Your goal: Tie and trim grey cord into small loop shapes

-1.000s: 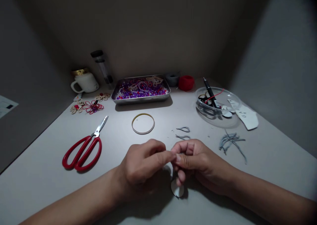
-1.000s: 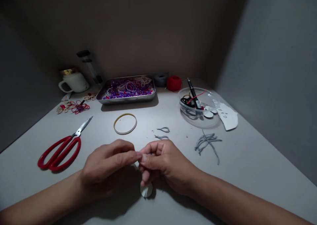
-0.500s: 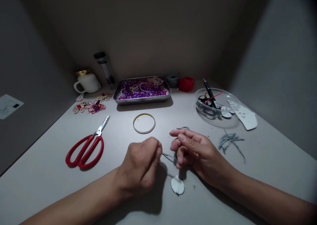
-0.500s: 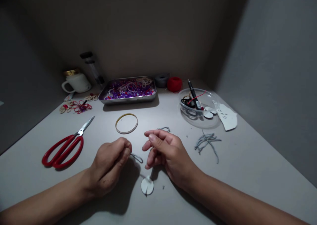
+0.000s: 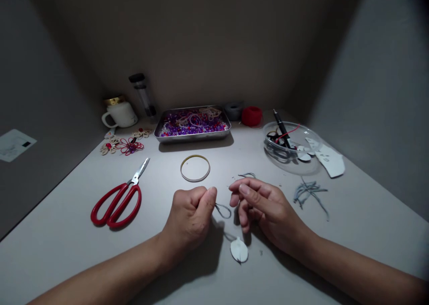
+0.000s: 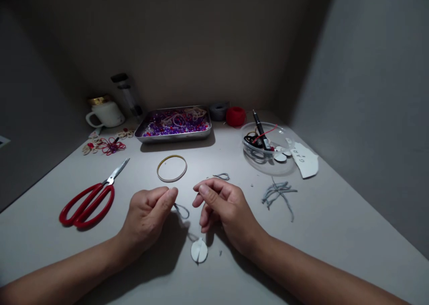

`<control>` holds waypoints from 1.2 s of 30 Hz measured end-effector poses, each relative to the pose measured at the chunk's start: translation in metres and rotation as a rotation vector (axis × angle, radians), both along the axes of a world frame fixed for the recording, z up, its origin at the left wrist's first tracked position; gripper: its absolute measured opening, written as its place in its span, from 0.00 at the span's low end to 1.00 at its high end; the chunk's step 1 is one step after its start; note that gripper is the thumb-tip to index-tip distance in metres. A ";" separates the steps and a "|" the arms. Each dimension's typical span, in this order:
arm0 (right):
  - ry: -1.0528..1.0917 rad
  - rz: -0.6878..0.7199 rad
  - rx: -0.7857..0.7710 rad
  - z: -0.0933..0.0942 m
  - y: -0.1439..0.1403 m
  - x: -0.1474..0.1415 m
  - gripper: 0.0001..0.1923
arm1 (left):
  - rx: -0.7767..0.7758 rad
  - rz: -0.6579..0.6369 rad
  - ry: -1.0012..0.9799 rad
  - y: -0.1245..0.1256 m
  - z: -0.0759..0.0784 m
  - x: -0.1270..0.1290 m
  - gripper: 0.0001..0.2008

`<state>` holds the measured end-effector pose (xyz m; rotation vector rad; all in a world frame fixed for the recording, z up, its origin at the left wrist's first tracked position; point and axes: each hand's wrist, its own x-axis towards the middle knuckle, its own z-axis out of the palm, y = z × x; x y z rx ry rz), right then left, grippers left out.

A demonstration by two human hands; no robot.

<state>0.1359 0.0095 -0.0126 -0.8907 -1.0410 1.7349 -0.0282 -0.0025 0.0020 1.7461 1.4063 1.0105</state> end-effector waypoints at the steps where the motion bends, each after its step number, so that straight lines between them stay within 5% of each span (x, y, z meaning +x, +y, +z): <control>1: -0.015 0.006 0.006 0.000 0.000 0.000 0.12 | -0.024 0.012 -0.013 0.000 0.000 0.000 0.20; 9: -0.261 0.131 0.092 0.005 -0.003 -0.003 0.16 | -0.074 0.040 -0.073 0.004 -0.001 0.002 0.22; 17: -0.265 0.065 -0.011 0.008 -0.002 -0.007 0.09 | -0.219 -0.061 -0.285 0.003 -0.005 -0.002 0.23; 22: -0.256 0.025 -0.059 0.009 0.001 -0.007 0.09 | -0.251 0.000 -0.438 0.005 -0.007 -0.003 0.21; 30: -0.269 0.051 -0.006 0.010 -0.002 -0.007 0.11 | -0.157 -0.004 -0.195 0.005 -0.001 0.003 0.11; 36: -0.343 0.050 0.024 0.016 -0.002 0.000 0.13 | -0.192 -0.042 -0.222 0.003 -0.004 0.001 0.14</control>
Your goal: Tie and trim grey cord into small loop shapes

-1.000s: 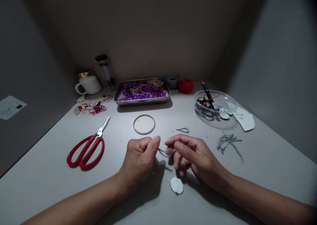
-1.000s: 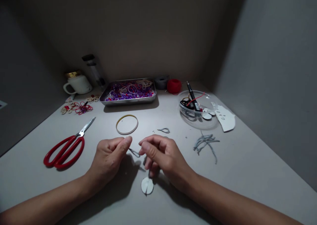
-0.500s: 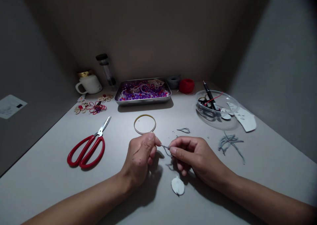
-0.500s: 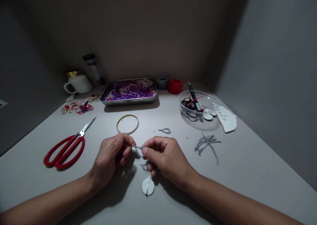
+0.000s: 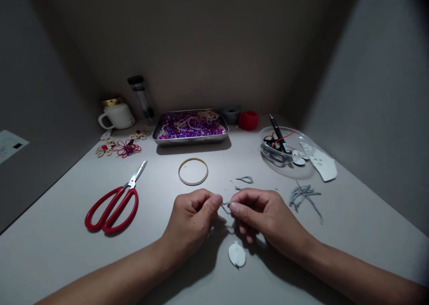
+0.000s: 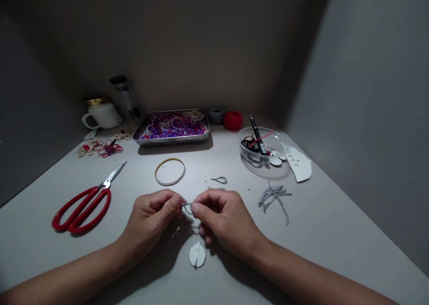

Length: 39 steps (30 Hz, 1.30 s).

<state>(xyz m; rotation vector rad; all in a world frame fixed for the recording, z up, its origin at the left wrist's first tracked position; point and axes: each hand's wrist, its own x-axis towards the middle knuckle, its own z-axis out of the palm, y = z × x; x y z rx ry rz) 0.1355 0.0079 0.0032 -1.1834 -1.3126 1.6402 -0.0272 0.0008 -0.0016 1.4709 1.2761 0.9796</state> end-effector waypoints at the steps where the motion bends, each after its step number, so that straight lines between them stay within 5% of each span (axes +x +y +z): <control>1: -0.027 -0.018 0.014 0.003 0.001 0.004 0.12 | -0.012 -0.019 -0.030 -0.001 -0.001 -0.001 0.14; 6: -0.192 -0.206 0.198 0.017 0.011 0.048 0.11 | -0.059 -0.016 -0.103 -0.002 -0.007 -0.005 0.15; 10: -0.548 -0.327 0.389 0.016 0.011 0.090 0.13 | -0.076 -0.045 -0.050 0.000 -0.010 -0.006 0.13; 16: -0.811 -0.017 0.634 0.004 0.013 0.108 0.11 | -0.101 -0.030 -0.014 -0.001 -0.008 -0.004 0.12; 21: -0.947 -0.280 0.769 0.022 0.019 0.112 0.10 | -0.089 -0.029 -0.016 0.002 -0.010 -0.004 0.13; 24: -0.996 -0.277 0.773 0.030 0.016 0.119 0.09 | -0.083 -0.027 -0.005 0.003 -0.013 -0.005 0.13; 29: -0.963 0.024 0.752 0.021 0.012 0.120 0.09 | -0.055 -0.049 0.036 0.002 -0.015 -0.007 0.12; 35: -1.129 -0.282 0.654 0.019 0.019 0.141 0.09 | -0.069 -0.040 0.085 0.003 -0.013 -0.007 0.12; 39: -1.159 -0.196 0.552 0.012 0.021 0.150 0.08 | -0.085 -0.023 0.122 0.004 -0.013 -0.006 0.13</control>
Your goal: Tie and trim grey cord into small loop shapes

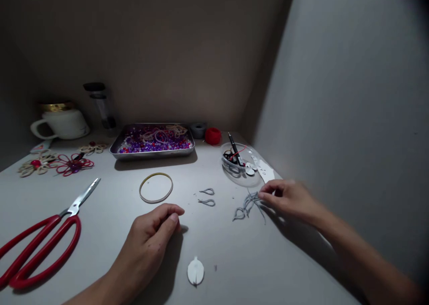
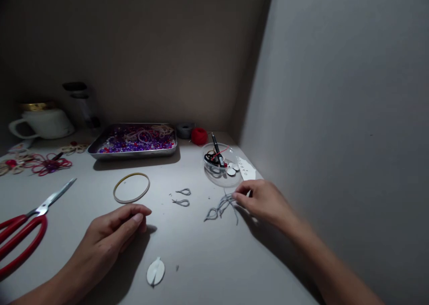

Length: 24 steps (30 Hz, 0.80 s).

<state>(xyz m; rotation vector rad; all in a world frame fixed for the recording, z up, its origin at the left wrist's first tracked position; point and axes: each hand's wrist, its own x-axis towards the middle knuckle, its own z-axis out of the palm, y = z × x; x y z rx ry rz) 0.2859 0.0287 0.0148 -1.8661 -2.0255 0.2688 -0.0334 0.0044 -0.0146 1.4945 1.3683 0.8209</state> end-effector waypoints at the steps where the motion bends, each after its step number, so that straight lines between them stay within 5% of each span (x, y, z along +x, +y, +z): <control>1: 0.002 0.020 -0.022 -0.002 0.000 -0.001 0.07 | 0.003 0.003 0.005 0.000 0.000 0.000 0.14; 11: -0.029 0.432 0.002 0.004 -0.021 -0.039 0.05 | 0.041 0.018 0.039 -0.001 0.002 0.003 0.13; 15: -0.223 0.523 0.226 0.001 -0.027 -0.057 0.12 | 0.051 0.007 0.056 0.000 0.002 0.003 0.14; 17: -0.205 0.503 0.380 0.000 -0.028 -0.059 0.18 | 0.060 0.003 0.065 0.000 0.003 0.004 0.14; 20: -0.080 0.376 0.534 0.002 -0.026 -0.050 0.15 | 0.076 0.000 0.071 0.001 0.004 0.004 0.13; 24: -0.049 0.020 0.388 0.007 -0.018 -0.026 0.08 | 0.105 -0.018 0.066 -0.001 0.005 0.004 0.12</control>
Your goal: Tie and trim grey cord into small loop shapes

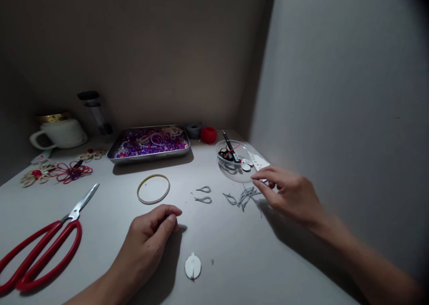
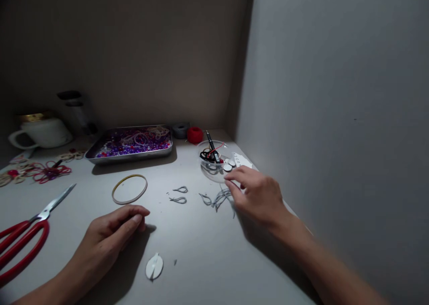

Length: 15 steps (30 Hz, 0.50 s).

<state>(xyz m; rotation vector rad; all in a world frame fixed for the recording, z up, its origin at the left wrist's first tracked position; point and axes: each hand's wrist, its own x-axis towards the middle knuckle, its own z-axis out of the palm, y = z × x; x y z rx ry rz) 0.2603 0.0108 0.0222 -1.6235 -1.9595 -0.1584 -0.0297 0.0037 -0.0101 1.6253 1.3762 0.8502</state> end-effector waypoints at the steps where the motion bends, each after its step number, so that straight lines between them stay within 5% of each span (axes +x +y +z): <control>1: 0.000 -0.043 -0.055 0.001 0.002 0.005 0.07 | 0.003 -0.004 -0.003 0.000 0.000 0.000 0.12; 10: -0.109 0.252 -0.206 -0.010 -0.003 -0.021 0.07 | 0.015 -0.008 0.011 0.001 0.000 -0.001 0.11; 15: -0.069 0.226 -0.011 -0.015 -0.005 -0.029 0.16 | 0.023 -0.023 0.016 0.001 0.000 -0.001 0.11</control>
